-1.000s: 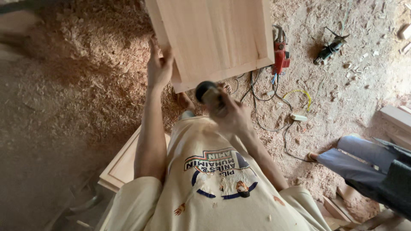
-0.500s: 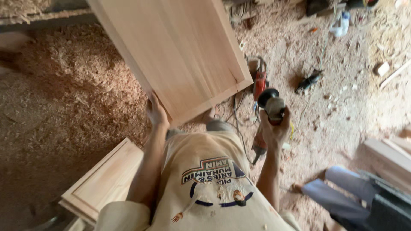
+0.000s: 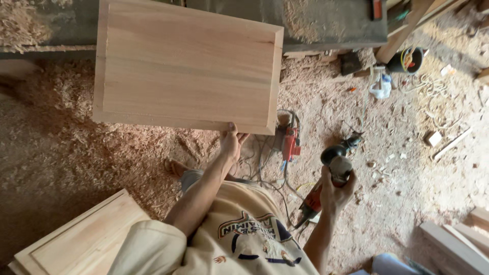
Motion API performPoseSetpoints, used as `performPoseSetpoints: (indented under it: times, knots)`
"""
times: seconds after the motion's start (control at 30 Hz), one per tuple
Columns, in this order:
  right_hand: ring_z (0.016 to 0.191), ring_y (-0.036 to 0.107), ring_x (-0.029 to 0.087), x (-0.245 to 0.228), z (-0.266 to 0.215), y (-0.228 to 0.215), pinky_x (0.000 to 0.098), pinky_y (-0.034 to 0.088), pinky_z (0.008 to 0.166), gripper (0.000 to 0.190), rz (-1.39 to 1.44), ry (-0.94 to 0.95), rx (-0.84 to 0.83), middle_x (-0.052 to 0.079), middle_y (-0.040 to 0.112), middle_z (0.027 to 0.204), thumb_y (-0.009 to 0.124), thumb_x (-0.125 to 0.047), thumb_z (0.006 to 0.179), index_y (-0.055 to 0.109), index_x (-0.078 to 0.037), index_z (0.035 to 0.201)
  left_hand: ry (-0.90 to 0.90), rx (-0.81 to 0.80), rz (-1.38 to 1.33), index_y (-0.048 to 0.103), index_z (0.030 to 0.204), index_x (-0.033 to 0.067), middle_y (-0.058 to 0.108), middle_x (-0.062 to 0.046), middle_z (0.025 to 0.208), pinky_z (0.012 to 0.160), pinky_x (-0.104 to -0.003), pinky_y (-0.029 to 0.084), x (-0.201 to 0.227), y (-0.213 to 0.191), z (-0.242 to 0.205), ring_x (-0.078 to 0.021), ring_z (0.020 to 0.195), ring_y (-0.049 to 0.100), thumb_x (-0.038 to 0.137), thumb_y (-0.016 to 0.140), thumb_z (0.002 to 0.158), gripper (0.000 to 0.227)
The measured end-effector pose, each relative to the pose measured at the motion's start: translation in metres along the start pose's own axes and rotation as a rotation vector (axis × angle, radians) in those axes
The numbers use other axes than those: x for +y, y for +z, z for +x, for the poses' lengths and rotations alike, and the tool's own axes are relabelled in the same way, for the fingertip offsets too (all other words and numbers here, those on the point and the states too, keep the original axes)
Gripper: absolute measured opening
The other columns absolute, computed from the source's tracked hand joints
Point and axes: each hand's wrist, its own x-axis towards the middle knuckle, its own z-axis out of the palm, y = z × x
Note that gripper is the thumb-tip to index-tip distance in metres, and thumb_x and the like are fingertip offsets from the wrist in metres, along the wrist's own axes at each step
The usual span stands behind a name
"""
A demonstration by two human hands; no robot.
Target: The person uses an electric sander to smooth the surface of a rectangular wooden board. They hold the board with one hand and move the sander across the surface with the other, repeatedly flipping the board to work on different areas.
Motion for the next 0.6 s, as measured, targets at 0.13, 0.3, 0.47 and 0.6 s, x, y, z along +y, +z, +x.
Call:
performPoseSetpoints:
  times: [0.13, 0.3, 0.47, 0.6]
  knots:
    - [0.105, 0.073, 0.026, 0.01, 0.006, 0.0, 0.051, 0.061, 0.098, 0.088, -0.017, 0.144, -0.065, 0.011, 0.07, 0.13, 0.082, -0.045, 0.081, 0.047, -0.015, 0.156, 0.097, -0.033, 0.084, 0.048, 0.143, -0.0111, 0.061, -0.029, 0.14, 0.102, -0.049, 0.064, 0.018, 0.027, 0.039, -0.0396, 0.124, 0.069, 0.03, 0.049, 0.106, 0.056]
    - [0.106, 0.073, 0.023, 0.023, 0.007, 0.009, 0.0487, 0.063, 0.095, 0.092, 0.048, 0.112, -0.109, 0.009, 0.067, 0.131, 0.083, -0.052, 0.077, 0.047, -0.015, 0.153, 0.151, 0.032, 0.023, 0.054, 0.143, -0.0117, 0.069, -0.027, 0.125, 0.079, -0.04, 0.071, 0.096, 0.006, 0.041, -0.0331, 0.101, 0.072, 0.035, 0.063, 0.105, 0.06]
    - [0.107, 0.072, 0.026, 0.026, 0.019, 0.024, 0.0498, 0.064, 0.091, 0.092, 0.01, 0.042, -0.162, 0.013, 0.066, 0.131, 0.082, -0.053, 0.078, 0.049, -0.012, 0.153, 0.354, 0.36, -0.042, 0.042, 0.146, 0.0089, 0.066, -0.025, 0.125, 0.073, -0.044, 0.068, 0.162, -0.027, 0.019, -0.0388, 0.1, 0.076, 0.032, 0.057, 0.101, 0.054]
    - [0.103, 0.074, 0.027, 0.006, 0.034, 0.034, 0.049, 0.064, 0.092, 0.095, 0.005, 0.001, -0.237, 0.013, 0.07, 0.125, 0.082, -0.052, 0.077, 0.046, -0.011, 0.156, 0.316, 0.305, 0.041, 0.045, 0.142, 0.0036, 0.064, -0.026, 0.126, 0.079, -0.046, 0.068, 0.157, -0.009, 0.038, -0.041, 0.106, 0.076, 0.028, 0.052, 0.105, 0.045]
